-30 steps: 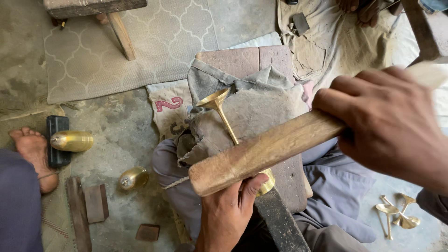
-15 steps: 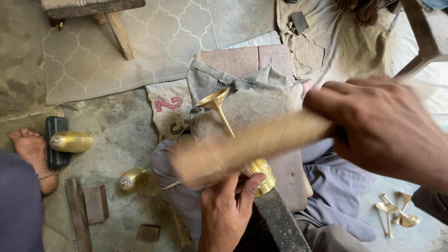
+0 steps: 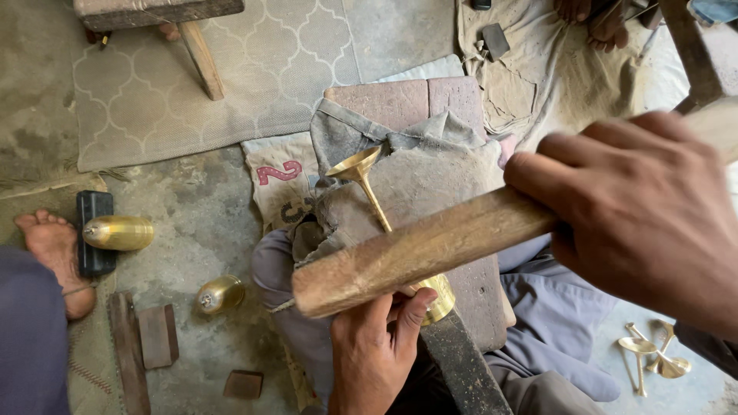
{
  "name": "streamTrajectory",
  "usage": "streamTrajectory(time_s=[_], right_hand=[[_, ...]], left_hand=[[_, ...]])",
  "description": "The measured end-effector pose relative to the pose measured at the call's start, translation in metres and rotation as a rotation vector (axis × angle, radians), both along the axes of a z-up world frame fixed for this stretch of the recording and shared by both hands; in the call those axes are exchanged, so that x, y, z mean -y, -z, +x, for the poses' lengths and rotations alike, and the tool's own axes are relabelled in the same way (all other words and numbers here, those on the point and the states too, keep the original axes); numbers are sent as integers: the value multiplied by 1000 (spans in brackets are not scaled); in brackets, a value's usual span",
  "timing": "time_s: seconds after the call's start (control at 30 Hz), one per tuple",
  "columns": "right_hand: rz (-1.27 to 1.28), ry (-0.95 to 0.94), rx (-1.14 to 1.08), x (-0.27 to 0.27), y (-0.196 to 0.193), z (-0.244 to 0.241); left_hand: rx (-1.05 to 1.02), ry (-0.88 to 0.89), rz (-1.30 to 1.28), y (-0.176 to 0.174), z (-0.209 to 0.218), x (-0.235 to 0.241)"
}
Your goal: The person holds a brass lamp base on a wooden block and repeatedly strikes it with a wooden mallet to shape the metal. The person rotates the object occasionally to work on different areas.
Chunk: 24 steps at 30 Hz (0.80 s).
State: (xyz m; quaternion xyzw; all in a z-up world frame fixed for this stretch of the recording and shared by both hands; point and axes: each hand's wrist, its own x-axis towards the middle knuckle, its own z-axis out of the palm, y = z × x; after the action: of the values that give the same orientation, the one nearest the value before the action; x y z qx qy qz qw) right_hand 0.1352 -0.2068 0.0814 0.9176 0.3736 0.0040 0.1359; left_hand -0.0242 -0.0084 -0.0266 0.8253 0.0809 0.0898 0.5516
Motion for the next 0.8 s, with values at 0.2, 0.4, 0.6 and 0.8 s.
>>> streamTrajectory(time_s=[0.2, 0.4, 0.6, 0.8], right_hand=[[-278, 183, -249, -20, -11, 1], [-180, 250, -242, -20, -16, -6], [164, 323, -116, 29, 2, -11], [649, 930, -312, 123, 131, -30]], left_hand=[[43, -59, -90, 3, -2, 6], [33, -31, -44, 14, -8, 6], [-146, -234, -137, 25, -22, 3], [-105, -498, -408, 60, -54, -19]])
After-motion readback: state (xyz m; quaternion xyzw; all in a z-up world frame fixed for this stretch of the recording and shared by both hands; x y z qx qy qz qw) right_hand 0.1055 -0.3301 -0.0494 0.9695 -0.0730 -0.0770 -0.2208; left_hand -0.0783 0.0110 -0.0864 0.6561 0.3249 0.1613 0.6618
